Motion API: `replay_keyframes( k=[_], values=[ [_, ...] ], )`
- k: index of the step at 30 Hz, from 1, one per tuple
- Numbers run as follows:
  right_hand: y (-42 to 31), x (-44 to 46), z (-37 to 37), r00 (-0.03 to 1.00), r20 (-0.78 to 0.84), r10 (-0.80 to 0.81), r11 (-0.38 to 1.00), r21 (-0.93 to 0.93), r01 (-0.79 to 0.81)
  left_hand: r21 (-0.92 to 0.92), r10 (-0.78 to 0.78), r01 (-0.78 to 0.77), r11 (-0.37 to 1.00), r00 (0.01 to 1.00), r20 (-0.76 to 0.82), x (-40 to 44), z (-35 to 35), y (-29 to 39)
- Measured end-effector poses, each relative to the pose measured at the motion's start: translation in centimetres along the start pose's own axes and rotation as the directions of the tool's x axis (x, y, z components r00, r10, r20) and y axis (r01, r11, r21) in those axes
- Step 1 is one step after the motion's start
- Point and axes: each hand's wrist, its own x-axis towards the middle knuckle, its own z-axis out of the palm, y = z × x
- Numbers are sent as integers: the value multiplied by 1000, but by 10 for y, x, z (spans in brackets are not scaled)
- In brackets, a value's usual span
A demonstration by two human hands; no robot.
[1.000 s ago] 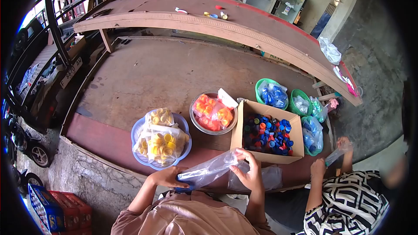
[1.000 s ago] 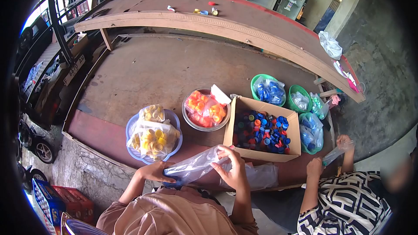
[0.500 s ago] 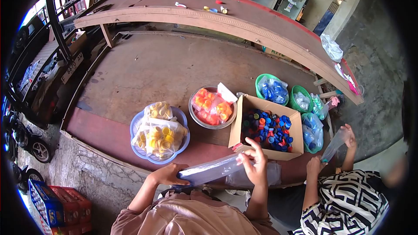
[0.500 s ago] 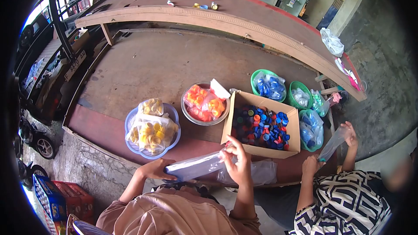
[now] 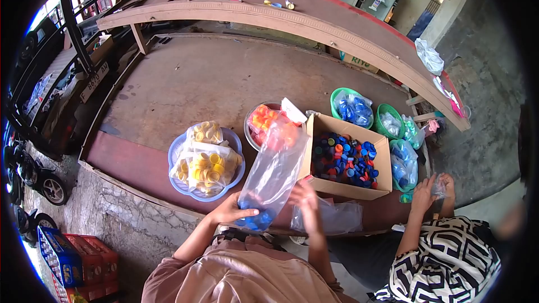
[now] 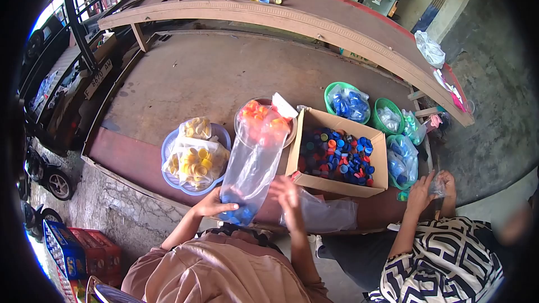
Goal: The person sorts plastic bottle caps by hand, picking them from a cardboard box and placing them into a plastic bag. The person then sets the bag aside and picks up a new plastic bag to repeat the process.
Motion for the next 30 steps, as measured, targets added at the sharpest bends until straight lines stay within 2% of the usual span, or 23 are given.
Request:
replay_keyframes(
  k=[1,3,6,7,9,10,11,13,14,15,16,20,22,25,27,28,29,30],
  values=[
    [15,-1,10,999,41,16,1000,10,-17,-12,10,-10,1000,1000,-12,5,5,1],
    [25,2,26,1000,8,13,997,-79,-12,-63,-39,39,997,999,7,15,14,-3],
    [32,3,25,973,-230,-24,970,-240,-33,7,251,-255,967,948,-193,28,29,4],
    [26,3,24,958,-286,-34,948,-313,-59,327,304,-219,919,923,-235,29,23,18],
    [28,7,20,954,-260,-147,943,-327,56,401,446,-344,849,874,-194,26,20,65],
    [27,8,17,959,-252,-133,938,-345,39,230,551,-526,819,832,-60,23,24,95],
    [26,8,14,963,-243,-115,930,-367,19,118,644,-645,755,763,47,14,29,120],
    [31,10,8,957,-261,-128,934,-355,28,-166,863,-849,501,475,174,-2,44,155],
    [32,11,6,951,-282,-127,942,-335,26,-330,925,-869,368,305,229,-9,51,173],
    [34,12,4,944,-305,-125,949,-313,25,-453,940,-833,318,216,262,-15,56,187],
    [44,15,-2,941,-313,-133,958,-282,41,-484,922,-808,335,174,347,-18,56,214],
    [43,18,-6,948,-270,-169,914,-403,48,-503,944,-839,209,37,329,-25,57,224],
    [42,21,-8,965,-203,-165,875,-482,48,-483,915,-827,288,89,393,-29,55,222],
    [39,30,-6,971,-186,-152,895,-443,55,-386,912,-875,292,133,389,-29,53,236],
    [28,32,2,975,-157,-157,911,-405,82,-348,885,-901,260,79,458,-25,44,235],
    [23,36,6,976,-142,-168,917,-385,102,-304,896,-918,255,106,430,-24,40,230],
    [23,38,8,979,-123,-165,918,-382,107,-198,916,-941,275,194,350,-22,35,216],
    [23,38,7,981,-103,-162,918,-380,112,-28,915,-939,344,328,236,-18,29,199]
  ],
)
